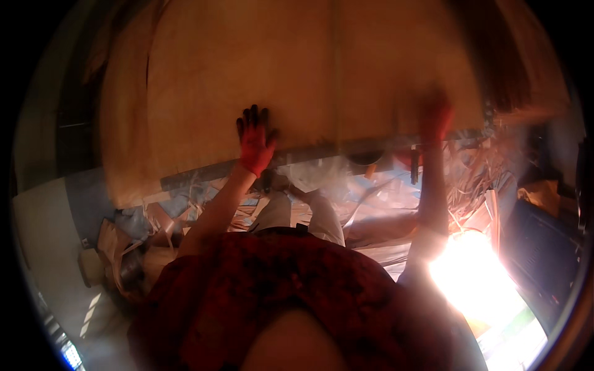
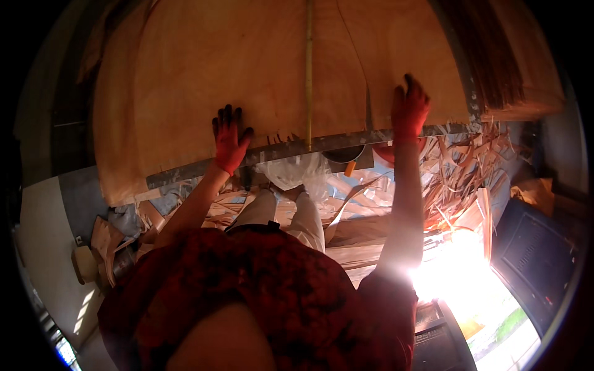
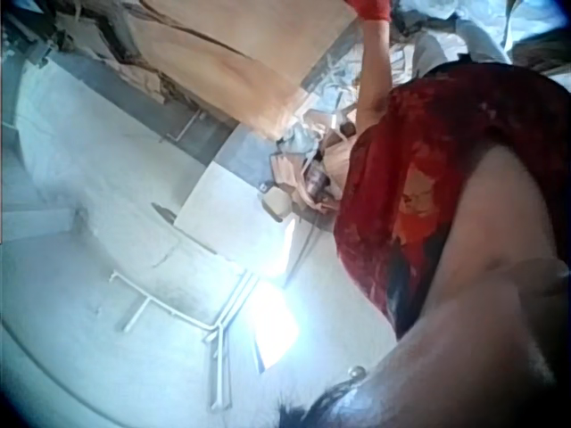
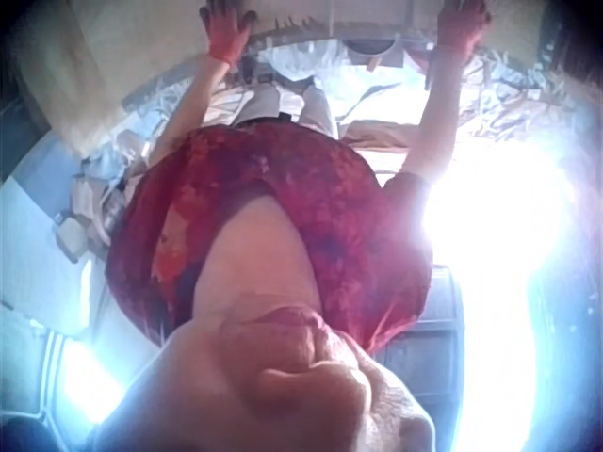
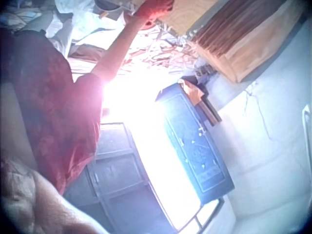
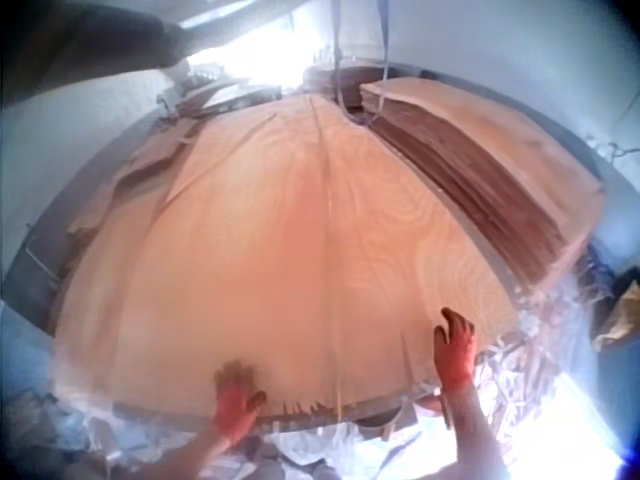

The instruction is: The person applies a sheet of veneer onto a large wooden board, smoothing it down by hand and using a tool to press the edges.

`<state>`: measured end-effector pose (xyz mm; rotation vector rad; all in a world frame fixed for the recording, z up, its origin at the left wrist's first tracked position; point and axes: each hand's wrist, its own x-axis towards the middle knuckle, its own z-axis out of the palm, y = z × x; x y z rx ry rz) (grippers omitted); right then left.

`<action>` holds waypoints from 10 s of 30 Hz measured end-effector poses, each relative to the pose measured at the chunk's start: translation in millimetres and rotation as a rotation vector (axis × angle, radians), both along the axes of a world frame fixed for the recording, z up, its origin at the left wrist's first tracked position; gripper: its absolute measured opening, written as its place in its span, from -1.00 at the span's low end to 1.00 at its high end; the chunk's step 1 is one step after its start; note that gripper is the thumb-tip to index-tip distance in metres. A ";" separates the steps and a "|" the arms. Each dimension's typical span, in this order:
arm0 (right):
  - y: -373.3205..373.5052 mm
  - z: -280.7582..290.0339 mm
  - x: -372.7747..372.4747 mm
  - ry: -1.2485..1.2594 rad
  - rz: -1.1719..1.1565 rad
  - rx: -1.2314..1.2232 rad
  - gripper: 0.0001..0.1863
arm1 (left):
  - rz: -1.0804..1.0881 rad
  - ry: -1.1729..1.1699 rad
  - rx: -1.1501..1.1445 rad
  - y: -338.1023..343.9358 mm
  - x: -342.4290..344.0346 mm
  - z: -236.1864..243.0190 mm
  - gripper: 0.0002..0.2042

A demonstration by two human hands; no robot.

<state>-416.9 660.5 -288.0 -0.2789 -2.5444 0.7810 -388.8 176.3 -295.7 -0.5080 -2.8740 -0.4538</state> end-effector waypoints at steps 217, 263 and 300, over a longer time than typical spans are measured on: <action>-337.5 93.1 280.2 -0.765 0.406 -1.065 -0.75 | -0.466 -1.228 1.280 -102.5 155.1 -3.7 -0.53; -117.1 -157.1 149.8 -0.986 0.336 -0.069 -0.47 | 0.223 -0.731 -0.391 -226.3 251.1 -124.6 -0.75; -341.1 77.2 125.2 -0.317 0.393 -0.576 -0.81 | -0.155 -1.006 1.527 -38.3 81.5 97.0 -0.43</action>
